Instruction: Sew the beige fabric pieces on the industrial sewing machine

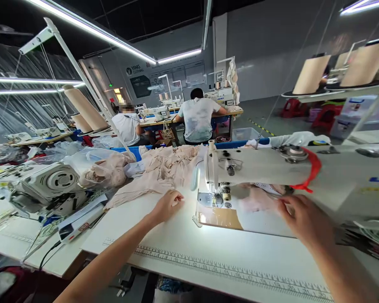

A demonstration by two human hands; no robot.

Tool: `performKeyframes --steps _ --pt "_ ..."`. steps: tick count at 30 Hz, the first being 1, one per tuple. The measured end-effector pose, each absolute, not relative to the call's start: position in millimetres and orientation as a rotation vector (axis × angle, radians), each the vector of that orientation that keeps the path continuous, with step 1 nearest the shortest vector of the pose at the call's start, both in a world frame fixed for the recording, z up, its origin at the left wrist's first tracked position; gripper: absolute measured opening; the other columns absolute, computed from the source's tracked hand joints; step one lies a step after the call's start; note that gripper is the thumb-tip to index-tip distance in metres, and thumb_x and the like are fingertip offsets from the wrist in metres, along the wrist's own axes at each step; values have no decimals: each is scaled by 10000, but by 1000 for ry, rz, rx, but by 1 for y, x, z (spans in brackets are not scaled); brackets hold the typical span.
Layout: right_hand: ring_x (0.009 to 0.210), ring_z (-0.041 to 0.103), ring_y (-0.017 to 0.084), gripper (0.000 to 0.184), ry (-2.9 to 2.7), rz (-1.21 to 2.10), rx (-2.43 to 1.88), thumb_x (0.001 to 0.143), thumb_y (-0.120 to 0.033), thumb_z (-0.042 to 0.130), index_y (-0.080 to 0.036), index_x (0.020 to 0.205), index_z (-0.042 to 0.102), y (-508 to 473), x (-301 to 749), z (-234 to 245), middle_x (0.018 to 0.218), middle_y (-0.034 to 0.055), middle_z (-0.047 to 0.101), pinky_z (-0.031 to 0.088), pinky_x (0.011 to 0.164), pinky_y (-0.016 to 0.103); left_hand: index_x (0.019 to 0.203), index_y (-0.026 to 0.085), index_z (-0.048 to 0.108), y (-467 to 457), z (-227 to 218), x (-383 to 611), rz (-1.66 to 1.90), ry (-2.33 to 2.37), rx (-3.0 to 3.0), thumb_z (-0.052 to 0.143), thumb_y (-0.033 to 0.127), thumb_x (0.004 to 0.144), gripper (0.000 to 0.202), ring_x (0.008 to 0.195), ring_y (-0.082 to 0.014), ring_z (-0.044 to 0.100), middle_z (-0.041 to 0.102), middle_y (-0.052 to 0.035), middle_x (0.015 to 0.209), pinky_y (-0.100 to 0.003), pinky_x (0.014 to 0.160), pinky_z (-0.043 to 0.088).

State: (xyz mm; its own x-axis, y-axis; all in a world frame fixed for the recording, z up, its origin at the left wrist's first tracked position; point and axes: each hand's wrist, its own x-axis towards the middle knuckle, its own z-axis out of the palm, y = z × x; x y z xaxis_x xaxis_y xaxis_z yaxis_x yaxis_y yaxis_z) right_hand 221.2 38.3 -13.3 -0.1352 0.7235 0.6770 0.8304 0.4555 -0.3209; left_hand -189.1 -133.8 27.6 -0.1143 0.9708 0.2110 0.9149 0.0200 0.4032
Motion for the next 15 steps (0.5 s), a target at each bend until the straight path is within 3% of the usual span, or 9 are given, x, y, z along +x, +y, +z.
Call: performKeyframes --steps 3,7,11,15 --pt "574 591 194 298 -1911 -133 -1271 861 -483 511 -246 762 662 38 220 -11 838 135 709 431 550 344 920 216 681 -141 36 -238 654 2209 2210 546 167 963 150 1066 -226 617 715 -56 1016 -332 914 504" --pt "510 568 183 296 -1948 -109 -1211 814 -497 481 -256 786 650 37 214 -10 805 77 702 395 479 325 969 221 702 -141 45 -287 305 2271 2428 613 168 956 104 1150 -276 577 719 -75 1083 -390 933 482" --pt "466 553 163 314 -1957 -124 -1186 823 -512 460 -256 802 640 32 210 -9 816 47 708 408 473 318 948 204 681 -130 46 -297 118 2253 2548 642 180 949 45 1090 -274 579 708 -80 1030 -408 946 454" --pt "476 544 148 352 -1986 -42 -1171 892 -555 462 -254 864 642 21 208 0 879 60 724 450 499 309 839 206 633 -128 47 -296 195 2193 2597 642 189 941 103 1030 -267 583 684 -70 933 -392 914 455"
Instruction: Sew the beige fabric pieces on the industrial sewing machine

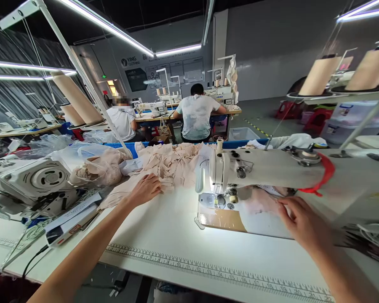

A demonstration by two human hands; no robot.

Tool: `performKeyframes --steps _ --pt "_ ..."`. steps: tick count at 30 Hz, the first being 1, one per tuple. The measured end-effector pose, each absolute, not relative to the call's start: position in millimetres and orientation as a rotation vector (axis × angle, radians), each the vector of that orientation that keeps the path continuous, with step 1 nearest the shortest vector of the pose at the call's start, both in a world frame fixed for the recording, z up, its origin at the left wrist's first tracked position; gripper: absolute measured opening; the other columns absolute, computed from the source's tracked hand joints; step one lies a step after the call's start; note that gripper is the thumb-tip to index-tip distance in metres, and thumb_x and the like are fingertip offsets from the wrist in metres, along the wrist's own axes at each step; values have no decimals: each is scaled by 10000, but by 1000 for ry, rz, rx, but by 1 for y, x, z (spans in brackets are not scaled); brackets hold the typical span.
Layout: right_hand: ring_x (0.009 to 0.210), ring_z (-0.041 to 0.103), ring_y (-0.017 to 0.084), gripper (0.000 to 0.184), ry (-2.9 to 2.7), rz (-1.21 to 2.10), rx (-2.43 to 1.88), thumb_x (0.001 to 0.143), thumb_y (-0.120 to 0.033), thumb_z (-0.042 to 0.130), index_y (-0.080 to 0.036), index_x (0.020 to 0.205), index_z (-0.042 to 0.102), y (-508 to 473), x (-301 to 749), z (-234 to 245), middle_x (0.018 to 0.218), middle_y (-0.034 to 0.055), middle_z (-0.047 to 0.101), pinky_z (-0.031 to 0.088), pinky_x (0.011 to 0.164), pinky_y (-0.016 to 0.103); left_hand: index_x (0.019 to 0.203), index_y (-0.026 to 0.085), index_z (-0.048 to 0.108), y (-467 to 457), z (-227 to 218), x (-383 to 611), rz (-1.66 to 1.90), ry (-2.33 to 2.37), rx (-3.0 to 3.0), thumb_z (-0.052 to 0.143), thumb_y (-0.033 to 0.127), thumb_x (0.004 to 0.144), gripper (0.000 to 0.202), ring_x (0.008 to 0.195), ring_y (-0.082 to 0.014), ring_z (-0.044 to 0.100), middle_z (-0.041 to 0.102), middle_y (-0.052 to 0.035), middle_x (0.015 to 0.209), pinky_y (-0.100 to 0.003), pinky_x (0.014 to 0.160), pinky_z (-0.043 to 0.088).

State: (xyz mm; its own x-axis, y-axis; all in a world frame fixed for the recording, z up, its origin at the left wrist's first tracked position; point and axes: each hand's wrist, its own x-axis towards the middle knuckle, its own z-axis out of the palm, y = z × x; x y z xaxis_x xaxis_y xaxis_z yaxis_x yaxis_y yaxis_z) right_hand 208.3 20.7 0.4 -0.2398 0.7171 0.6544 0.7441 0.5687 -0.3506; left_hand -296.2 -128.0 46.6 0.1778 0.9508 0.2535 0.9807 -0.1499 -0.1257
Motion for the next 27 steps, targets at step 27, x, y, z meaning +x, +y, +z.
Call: performKeyframes --steps 27 --pt "745 506 166 171 -2638 -86 -613 988 -166 483 -190 977 652 -68 92 10 925 46 601 357 649 291 789 225 569 -76 24 -135 -739 -2471 -2830 562 335 824 116 683 -164 583 634 26 713 -274 654 434"
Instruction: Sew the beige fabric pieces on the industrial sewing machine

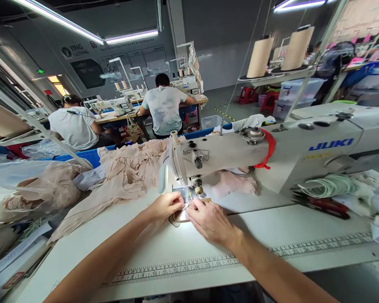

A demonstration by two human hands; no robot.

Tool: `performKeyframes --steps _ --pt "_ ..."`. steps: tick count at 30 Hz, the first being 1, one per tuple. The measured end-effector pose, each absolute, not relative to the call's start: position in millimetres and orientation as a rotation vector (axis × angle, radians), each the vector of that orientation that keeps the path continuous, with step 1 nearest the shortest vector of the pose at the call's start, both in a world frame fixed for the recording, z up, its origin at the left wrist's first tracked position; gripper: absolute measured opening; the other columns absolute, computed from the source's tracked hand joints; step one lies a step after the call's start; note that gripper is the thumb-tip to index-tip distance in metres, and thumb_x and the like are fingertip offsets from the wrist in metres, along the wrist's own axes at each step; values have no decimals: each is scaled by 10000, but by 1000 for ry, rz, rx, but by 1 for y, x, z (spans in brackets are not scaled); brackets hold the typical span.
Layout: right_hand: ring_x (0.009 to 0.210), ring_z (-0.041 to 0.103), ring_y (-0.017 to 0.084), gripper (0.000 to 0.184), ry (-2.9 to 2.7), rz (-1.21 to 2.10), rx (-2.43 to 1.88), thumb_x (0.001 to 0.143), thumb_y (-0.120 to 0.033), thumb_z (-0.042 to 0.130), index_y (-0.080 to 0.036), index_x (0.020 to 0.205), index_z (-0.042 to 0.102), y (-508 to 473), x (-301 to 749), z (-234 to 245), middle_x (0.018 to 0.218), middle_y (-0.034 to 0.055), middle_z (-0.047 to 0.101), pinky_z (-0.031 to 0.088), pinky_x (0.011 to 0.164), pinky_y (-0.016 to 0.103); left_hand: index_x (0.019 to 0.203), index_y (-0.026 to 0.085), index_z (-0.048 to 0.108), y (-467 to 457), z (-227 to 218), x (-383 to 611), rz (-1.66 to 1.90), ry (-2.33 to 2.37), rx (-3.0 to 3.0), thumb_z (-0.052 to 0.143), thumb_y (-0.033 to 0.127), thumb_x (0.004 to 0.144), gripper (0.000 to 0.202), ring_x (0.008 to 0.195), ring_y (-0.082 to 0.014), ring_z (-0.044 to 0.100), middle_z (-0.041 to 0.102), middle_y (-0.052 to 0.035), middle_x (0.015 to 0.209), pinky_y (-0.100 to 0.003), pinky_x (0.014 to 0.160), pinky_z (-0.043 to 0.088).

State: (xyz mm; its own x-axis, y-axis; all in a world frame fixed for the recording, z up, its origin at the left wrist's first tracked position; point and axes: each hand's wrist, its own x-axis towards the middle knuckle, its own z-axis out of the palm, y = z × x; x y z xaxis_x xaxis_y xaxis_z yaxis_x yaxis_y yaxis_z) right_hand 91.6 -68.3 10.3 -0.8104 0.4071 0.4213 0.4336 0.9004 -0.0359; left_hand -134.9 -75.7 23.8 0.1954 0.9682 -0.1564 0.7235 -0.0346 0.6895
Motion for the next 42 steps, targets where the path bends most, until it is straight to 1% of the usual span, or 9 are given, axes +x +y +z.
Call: performKeyframes --steps 6,12,19,24,29,32,34,38,42 --pt "738 517 158 176 -2614 -20 -642 963 -130 471 -195 927 630 -66 96 8 924 43 606 368 637 289 821 230 621 -73 19 -138 409 1673 1811 579 381 837 158 763 -177 635 709 19 809 -276 703 461" --pt "639 510 142 309 -2553 -14 -753 1033 -162 388 -211 818 604 -66 103 8 835 31 598 357 584 300 823 221 640 -69 20 -138 388 1670 1779 604 392 823 174 782 -176 644 718 18 827 -270 701 465" --pt "651 544 153 323 -2568 29 -748 1040 -197 356 -201 947 665 -67 100 10 884 48 628 370 580 309 796 217 642 -67 18 -138 441 1648 1791 620 414 804 198 759 -183 633 703 14 782 -274 671 468" --pt "692 535 156 284 -2580 59 -749 1012 -161 399 -190 1033 681 -67 98 8 908 52 612 355 590 305 791 215 634 -68 20 -136 431 1657 1762 622 390 807 175 748 -173 624 690 20 777 -267 673 477" --pt "678 482 158 236 -2606 -26 -719 1004 -180 443 -196 1018 678 -72 92 6 886 43 587 330 599 300 791 216 641 -68 24 -134 411 1668 1759 638 368 817 154 742 -176 639 684 25 756 -273 682 488" --pt "696 504 161 216 -2632 -66 -760 993 -157 463 -188 1000 676 -76 88 6 887 50 609 330 610 304 821 219 657 -73 31 -132 397 1736 1925 639 348 854 134 777 -193 663 702 10 819 -296 728 519" --pt "699 524 162 212 -2647 -82 -778 990 -154 463 -187 980 672 -77 86 4 896 53 622 333 609 308 871 210 663 -80 34 -130 448 1753 2192 585 289 906 117 848 -221 679 710 -35 908 -320 752 541" --pt "702 554 164 217 -2646 -86 -774 989 -156 455 -188 949 665 -75 85 0 912 58 636 356 611 320 979 183 654 -104 29 -125 586 1463 2784 398 152 999 258 943 -252 683 701 -119 1002 -381 820 581" --pt "723 573 172 226 -2638 -74 -763 989 -163 450 -185 990 676 -74 85 0 920 64 644 376 617 322 1120 154 654 -125 17 -121 659 1316 2961 351 118 997 328 936 -246 688 709 -144 1073 -401 850 610"
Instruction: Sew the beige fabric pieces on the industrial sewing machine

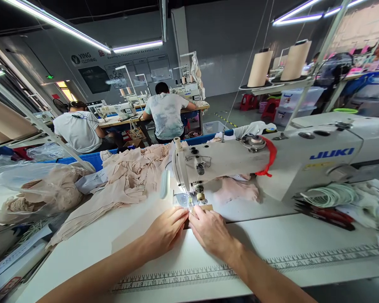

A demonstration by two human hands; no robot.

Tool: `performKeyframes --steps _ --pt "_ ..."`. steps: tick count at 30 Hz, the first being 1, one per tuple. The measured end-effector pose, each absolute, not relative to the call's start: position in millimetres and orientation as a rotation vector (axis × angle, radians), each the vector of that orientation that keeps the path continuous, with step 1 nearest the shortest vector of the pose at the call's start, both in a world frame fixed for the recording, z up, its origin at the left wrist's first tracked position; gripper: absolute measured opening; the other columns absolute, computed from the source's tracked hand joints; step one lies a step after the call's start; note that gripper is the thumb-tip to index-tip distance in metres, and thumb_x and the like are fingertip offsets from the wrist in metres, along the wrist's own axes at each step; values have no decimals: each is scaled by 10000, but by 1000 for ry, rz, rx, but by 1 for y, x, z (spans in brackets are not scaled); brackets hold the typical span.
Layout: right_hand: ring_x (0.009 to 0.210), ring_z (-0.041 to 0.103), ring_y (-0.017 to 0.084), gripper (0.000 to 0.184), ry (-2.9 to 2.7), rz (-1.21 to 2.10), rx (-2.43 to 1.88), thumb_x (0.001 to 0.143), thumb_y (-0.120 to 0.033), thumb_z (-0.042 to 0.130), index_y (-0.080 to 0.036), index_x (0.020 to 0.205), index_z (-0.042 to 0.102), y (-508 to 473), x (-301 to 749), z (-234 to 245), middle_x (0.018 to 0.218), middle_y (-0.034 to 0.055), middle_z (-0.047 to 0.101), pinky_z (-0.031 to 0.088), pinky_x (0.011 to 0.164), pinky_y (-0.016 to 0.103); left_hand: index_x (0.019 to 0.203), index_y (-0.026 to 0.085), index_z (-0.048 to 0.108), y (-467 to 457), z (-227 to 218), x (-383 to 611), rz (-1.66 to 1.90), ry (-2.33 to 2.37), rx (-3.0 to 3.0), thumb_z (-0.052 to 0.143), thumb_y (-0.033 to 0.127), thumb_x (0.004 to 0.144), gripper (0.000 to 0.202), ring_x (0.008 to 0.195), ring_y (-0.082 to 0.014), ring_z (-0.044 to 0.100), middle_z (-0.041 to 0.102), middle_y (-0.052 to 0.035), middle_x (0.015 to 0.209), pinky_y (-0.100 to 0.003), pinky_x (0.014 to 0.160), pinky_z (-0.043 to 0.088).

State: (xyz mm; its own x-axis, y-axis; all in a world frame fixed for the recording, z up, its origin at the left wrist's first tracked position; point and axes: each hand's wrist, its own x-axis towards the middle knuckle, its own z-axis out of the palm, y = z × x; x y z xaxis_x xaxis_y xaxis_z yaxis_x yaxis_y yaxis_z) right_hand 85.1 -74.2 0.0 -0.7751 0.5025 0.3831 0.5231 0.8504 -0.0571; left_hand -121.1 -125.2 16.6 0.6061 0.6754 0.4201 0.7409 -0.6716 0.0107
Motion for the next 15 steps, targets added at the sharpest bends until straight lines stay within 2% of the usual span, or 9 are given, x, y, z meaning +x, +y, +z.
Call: performKeyframes --steps 3,7,11,15 --pt "722 578 177 236 -2628 -76 -748 984 -167 460 -179 1046 687 -76 85 3 918 67 644 385 614 319 1146 121 657 -131 12 -120 -589 -1204 -2651 384 121 975 323 924 -252 684 710 -146 1046 -387 832 624" --pt "660 563 167 250 -2575 -88 -765 987 -157 442 -193 1004 689 -72 88 5 895 62 648 386 600 317 1110 96 677 -127 10 -119 -577 -1206 -2628 426 125 952 298 949 -266 678 703 -151 1009 -380 848 629" --pt "629 585 170 326 -2448 -121 -884 1018 -148 369 -216 950 680 -60 95 3 850 57 655 396 588 314 1161 114 681 -115 5 -120 -558 -1259 -2561 419 142 952 336 956 -271 685 715 -160 1043 -403 848 637" --pt "630 604 168 326 -2349 -129 -895 1025 -159 374 -219 918 676 -51 100 1 867 56 662 406 573 311 1199 113 682 -104 -2 -120 -575 -1278 -2530 402 163 971 364 952 -271 690 721 -173 1072 -413 842 641"
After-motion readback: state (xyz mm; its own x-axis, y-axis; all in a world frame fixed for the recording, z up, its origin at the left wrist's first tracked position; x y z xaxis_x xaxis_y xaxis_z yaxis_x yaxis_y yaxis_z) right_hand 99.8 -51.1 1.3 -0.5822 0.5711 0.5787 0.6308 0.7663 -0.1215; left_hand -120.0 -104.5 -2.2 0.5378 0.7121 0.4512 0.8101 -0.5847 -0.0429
